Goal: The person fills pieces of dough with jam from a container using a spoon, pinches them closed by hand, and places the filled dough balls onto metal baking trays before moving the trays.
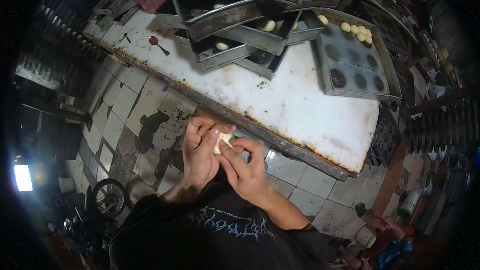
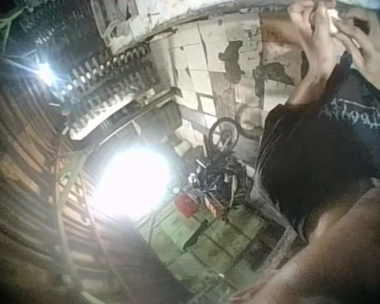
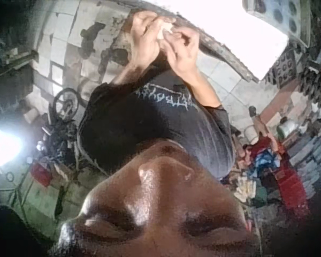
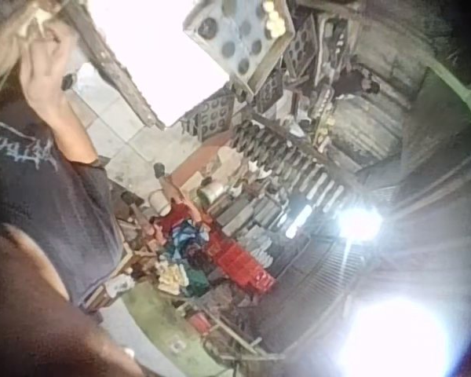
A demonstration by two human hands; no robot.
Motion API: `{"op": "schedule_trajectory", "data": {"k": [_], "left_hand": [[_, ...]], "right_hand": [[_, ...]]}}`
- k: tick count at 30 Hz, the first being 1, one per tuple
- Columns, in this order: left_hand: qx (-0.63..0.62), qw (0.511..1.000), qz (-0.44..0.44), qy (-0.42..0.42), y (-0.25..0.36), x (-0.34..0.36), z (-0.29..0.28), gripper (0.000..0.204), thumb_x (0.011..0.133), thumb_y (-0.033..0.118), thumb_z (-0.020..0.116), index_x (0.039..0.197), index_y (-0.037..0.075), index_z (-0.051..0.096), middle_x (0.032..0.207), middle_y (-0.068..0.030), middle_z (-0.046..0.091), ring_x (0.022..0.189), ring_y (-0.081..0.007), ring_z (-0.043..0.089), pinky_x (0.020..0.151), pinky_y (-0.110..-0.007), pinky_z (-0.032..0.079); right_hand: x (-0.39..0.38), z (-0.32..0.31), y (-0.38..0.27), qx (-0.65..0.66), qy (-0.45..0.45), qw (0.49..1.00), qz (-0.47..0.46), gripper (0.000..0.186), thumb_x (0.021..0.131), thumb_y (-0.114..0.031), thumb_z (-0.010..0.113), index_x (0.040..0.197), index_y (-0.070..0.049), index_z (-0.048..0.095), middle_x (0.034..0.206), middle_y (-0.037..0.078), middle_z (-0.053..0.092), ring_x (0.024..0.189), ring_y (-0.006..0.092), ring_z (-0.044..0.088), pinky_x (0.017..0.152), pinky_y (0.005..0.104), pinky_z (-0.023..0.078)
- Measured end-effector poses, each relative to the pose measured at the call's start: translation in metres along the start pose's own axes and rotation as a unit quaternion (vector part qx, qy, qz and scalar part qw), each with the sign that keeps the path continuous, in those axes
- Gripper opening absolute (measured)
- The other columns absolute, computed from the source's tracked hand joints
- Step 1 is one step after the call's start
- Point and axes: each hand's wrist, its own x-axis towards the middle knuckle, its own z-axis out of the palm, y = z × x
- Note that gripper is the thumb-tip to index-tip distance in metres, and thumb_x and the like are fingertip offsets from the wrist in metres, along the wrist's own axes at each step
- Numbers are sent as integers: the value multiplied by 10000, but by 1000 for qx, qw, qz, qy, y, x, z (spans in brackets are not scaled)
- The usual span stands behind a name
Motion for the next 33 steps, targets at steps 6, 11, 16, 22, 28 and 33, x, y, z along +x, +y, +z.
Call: {"op": "schedule_trajectory", "data": {"k": [6, 11, 16, 22, 28, 33], "left_hand": [[87, 977, 8, -195, 52, 20, -67, 350, 906, 3, 377, 1240, 42, 281, 1057, -141, 507, 973, -167, 495, 859, -286, 402], [145, 950, -61, -269, 79, 50, -109, 560, 780, -30, 512, 1274, 78, 271, 1157, -137, 454, 1072, -203, 461, 927, -334, 371], [-35, 930, -171, -324, 77, 82, -129, 427, 813, 21, 569, 1196, 34, 382, 1149, -125, 474, 1069, -194, 473, 920, -325, 389], [-21, 971, -211, -114, 39, 79, -95, 174, 930, 102, 461, 1055, -2, 523, 1048, -96, 556, 947, -151, 540, 818, -279, 463], [125, 964, -105, -209, 31, 77, -53, 192, 891, 49, 525, 1077, 4, 514, 1025, -64, 550, 924, -99, 525, 820, -231, 448], [109, 969, -48, -216, 10, 87, -34, 211, 898, 54, 510, 1102, 23, 467, 984, -48, 525, 918, -102, 516, 796, -247, 456]], "right_hand": [[35, 32, -13, 98, -83, 991, 31, 201, 721, -22, 684, 893, -15, 580, 904, 101, 527, 780, 243, 508, 660, 327, 424], [58, 65, -31, 38, -209, 975, 66, 195, 784, -56, 646, 949, -28, 546, 849, 117, 498, 749, 268, 510, 632, 339, 430], [62, 76, -28, 50, -142, 982, 112, 122, 797, -42, 634, 897, -9, 572, 811, 109, 504, 743, 258, 540, 643, 326, 440], [52, 83, -15, 8, 2, 986, 164, 172, 745, 2, 674, 910, -6, 624, 905, 108, 511, 818, 221, 549, 682, 300, 466], [54, 37, 27, -32, 18, 999, 25, 231, 712, 20, 696, 918, -1, 592, 985, 118, 513, 797, 231, 537, 692, 306, 459], [60, 14, 56, 149, -23, 988, 34, 249, 728, 13, 686, 916, -3, 524, 963, 132, 578, 751, 250, 554, 685, 322, 460]]}}
